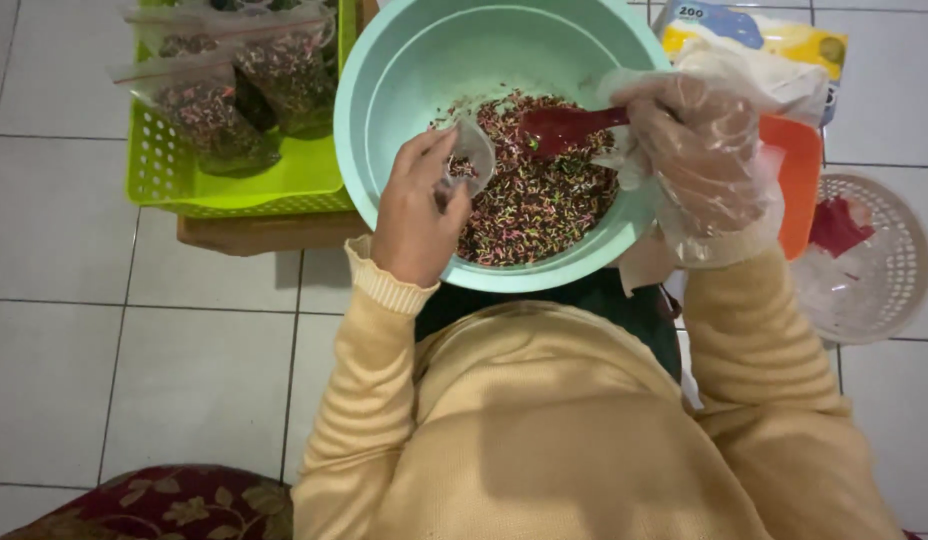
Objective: The person fills small plastic bags with colorful sprinkles from a large bowl using a small red scoop and a clear plastic funnel.
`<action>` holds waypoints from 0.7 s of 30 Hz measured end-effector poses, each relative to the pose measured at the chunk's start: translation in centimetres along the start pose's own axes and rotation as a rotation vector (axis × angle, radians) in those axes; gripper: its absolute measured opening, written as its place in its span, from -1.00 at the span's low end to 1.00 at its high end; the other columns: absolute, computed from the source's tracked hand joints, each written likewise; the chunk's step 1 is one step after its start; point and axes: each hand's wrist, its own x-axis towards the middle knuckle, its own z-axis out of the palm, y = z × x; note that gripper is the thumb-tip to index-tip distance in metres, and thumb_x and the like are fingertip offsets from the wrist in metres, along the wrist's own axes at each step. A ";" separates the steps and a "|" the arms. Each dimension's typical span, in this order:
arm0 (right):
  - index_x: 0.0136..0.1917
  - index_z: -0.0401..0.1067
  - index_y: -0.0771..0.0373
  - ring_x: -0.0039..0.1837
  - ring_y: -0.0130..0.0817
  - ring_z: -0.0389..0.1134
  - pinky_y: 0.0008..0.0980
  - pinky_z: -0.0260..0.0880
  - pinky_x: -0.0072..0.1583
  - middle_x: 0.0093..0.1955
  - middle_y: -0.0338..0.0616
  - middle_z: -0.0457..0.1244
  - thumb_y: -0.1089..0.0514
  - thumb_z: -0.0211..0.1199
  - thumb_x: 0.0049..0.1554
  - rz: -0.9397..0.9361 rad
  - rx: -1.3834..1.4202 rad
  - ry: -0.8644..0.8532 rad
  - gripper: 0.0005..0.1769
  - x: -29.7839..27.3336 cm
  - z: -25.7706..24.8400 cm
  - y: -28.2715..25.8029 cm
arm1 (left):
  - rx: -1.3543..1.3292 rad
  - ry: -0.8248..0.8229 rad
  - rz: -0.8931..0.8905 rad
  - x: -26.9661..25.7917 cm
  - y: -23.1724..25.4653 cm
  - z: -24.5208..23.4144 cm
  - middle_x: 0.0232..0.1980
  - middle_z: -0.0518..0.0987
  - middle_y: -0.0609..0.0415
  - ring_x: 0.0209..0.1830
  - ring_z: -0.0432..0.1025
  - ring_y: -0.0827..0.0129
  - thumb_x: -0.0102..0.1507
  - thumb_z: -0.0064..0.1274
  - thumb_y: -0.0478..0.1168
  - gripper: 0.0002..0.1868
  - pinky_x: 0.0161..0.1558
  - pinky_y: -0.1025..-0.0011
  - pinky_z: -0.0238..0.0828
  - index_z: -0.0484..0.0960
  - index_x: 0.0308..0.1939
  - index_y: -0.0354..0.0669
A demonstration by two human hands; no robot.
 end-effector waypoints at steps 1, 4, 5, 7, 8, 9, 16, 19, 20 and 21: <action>0.13 0.42 0.44 -0.36 -0.44 0.31 -0.60 0.42 -0.30 -0.25 -0.01 0.30 0.46 -0.04 0.43 -0.052 0.062 -0.021 -0.81 0.0 -0.1 -0.6 | -0.029 0.003 0.015 0.0 -0.2 0.1 0.39 0.34 -0.21 -0.31 0.51 0.39 0.34 0.05 -0.41 -0.43 0.03 0.37 0.61 0.35 0.45 -0.31; 0.17 0.35 0.48 -0.36 -0.43 0.37 -0.65 0.40 -0.38 -0.21 0.13 0.32 0.53 -0.09 0.39 -0.339 0.159 -0.085 -0.79 0.4 1.3 -2.9 | -0.043 0.019 0.036 -0.1 -0.4 0.0 0.37 0.35 -0.17 -0.40 0.45 0.46 0.33 0.05 -0.43 -0.44 0.00 0.37 0.55 0.37 0.44 -0.33; 0.19 0.32 0.47 -0.37 -0.43 0.41 -0.68 0.36 -0.47 -0.19 0.24 0.33 0.60 -0.16 0.33 -0.569 0.190 -0.122 -0.71 0.5 2.0 -3.8 | -0.032 0.026 0.043 -0.1 -0.3 0.1 0.36 0.36 -0.19 -0.42 0.46 0.47 0.32 0.05 -0.45 -0.43 0.03 0.37 0.55 0.37 0.43 -0.33; 0.28 0.25 0.46 -0.26 -0.48 0.45 -0.79 0.38 -0.40 -0.13 0.10 0.32 0.59 -0.13 0.28 -0.583 0.287 -0.224 -0.65 0.3 2.2 -2.5 | -0.051 0.027 0.063 0.0 -0.6 0.0 0.35 0.35 -0.22 -0.11 0.47 0.28 0.30 0.03 -0.46 -0.43 0.12 0.33 0.53 0.37 0.43 -0.34; 0.37 0.18 0.46 -0.15 -0.54 0.48 -0.91 0.40 -0.32 -0.07 -0.05 0.30 0.59 -0.11 0.22 -0.591 0.383 -0.328 -0.55 0.1 2.3 -1.8 | -0.075 0.028 0.079 0.1 -0.7 0.2 0.35 0.34 -0.25 0.19 0.48 0.09 0.29 0.00 -0.46 -0.43 0.21 0.29 0.51 0.38 0.42 -0.34; 0.37 0.18 0.46 -0.15 -0.54 0.48 -0.91 0.40 -0.32 -0.07 -0.05 0.30 0.59 -0.11 0.22 -0.589 0.378 -0.330 -0.55 0.2 2.2 -1.5 | -0.080 0.029 0.080 0.1 -0.8 0.1 0.35 0.34 -0.25 0.19 0.48 0.09 0.29 0.00 -0.46 -0.43 0.21 0.29 0.51 0.38 0.42 -0.34; 0.15 0.35 0.51 -0.32 -0.37 0.35 -0.57 0.37 -0.38 -0.04 0.25 0.32 0.73 -0.14 0.22 -0.576 -0.034 -0.047 -0.63 0.5 1.9 1.3 | -0.007 0.029 0.033 0.1 -0.2 0.1 0.37 0.35 -0.29 0.30 0.42 0.00 0.29 0.07 -0.45 -0.44 0.38 0.22 0.40 0.39 0.39 -0.45; 0.25 0.34 0.38 -0.19 -0.45 0.42 -0.60 0.51 -0.21 0.07 0.10 0.34 0.51 -0.01 0.22 -0.387 0.232 -0.178 -0.65 -0.1 2.0 5.7 | -0.010 0.023 0.033 0.0 -0.2 0.1 0.36 0.35 -0.28 0.07 0.48 0.14 0.29 0.05 -0.45 -0.44 0.27 0.25 0.46 0.38 0.41 -0.43; 0.25 0.38 0.31 -0.12 -0.55 0.41 -0.60 0.57 -0.05 0.02 -0.14 0.35 0.28 0.16 0.29 -0.183 0.476 -0.237 -0.74 -0.5 2.1 7.5 | -0.006 0.015 0.034 -0.1 -0.2 0.0 0.36 0.35 -0.26 -0.15 0.55 0.27 0.31 0.04 -0.45 -0.44 0.17 0.27 0.52 0.38 0.42 -0.42; 0.25 0.38 0.31 -0.12 -0.55 0.41 -0.60 0.57 -0.05 0.02 -0.14 0.35 0.28 0.16 0.29 -0.179 0.479 -0.235 -0.74 -0.5 2.2 6.1 | -0.006 0.011 0.031 -0.1 -0.1 -0.1 0.36 0.35 -0.26 -0.15 0.55 0.27 0.31 0.04 -0.45 -0.44 0.17 0.27 0.52 0.38 0.42 -0.42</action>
